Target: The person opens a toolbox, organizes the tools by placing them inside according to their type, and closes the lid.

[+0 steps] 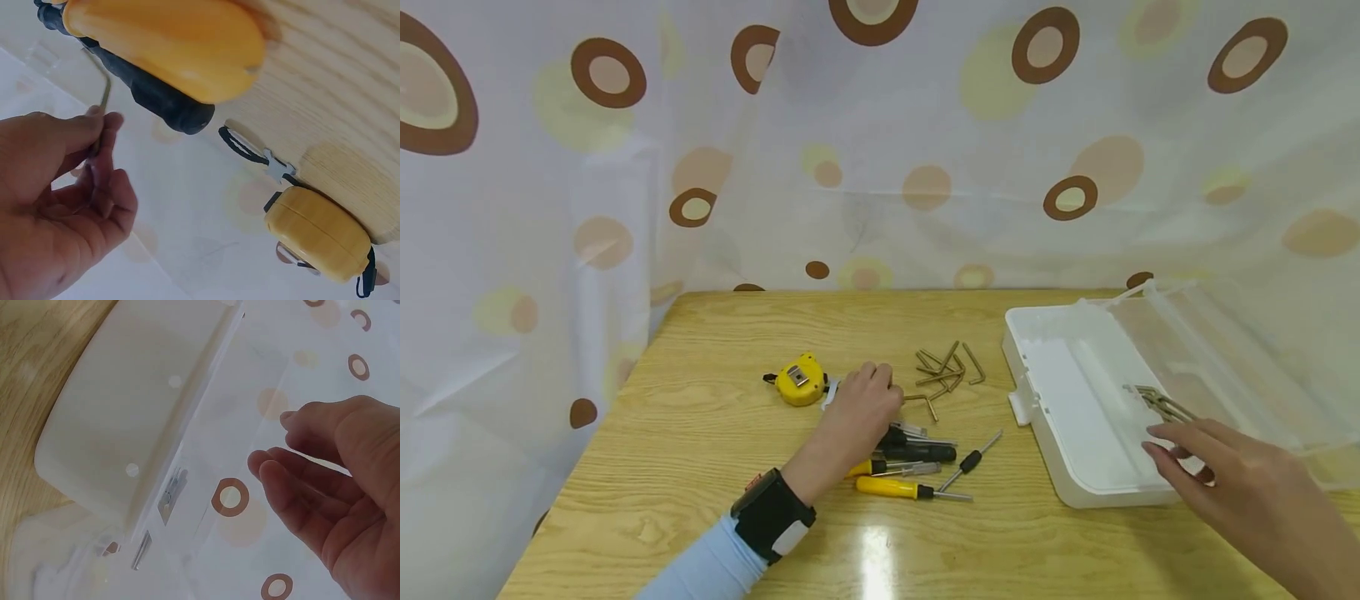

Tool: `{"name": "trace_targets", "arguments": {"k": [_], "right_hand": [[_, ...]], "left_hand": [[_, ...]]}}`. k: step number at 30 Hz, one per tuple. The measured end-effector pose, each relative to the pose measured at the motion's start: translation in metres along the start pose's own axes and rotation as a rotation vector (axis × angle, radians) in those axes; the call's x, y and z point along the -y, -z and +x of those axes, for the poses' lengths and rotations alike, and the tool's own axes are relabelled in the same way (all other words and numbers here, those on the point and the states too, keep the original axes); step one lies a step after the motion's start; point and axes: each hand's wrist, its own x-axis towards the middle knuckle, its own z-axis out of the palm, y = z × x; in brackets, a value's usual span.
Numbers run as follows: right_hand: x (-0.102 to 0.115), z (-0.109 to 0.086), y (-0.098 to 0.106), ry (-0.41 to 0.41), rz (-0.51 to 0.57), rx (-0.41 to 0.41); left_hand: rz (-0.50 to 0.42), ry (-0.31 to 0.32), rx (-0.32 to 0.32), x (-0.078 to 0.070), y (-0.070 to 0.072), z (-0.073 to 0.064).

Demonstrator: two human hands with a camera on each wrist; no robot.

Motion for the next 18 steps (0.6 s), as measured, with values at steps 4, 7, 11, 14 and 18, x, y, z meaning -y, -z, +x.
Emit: {"name": "trace_targets", "arguments": {"k": [4, 7, 11, 14, 18], "right_hand": [[0.009, 0.006, -0.002, 0.059, 0.014, -0.025], [0.017, 0.013, -0.003, 0.14, 0.012, -0.063], [0.03, 0.023, -0.002, 0.219, 0.015, -0.091], [0.041, 0.03, -0.003, 0.244, 0.039, -0.124], [0.055, 0.041, -0.006, 0.285, 0.103, -0.193]], "left_hand": [[-0.077, -0.055, -0.138, -0.004, 0.006, 0.001], [-0.143, -0.128, -0.274, -0.009, 0.013, 0.002], [-0.153, -0.236, -0.448, -0.02, 0.024, 0.003], [-0.109, -0.295, -0.545, -0.029, 0.034, 0.003], [-0.082, -0.343, -0.629, -0.042, 0.046, 0.001]]}}
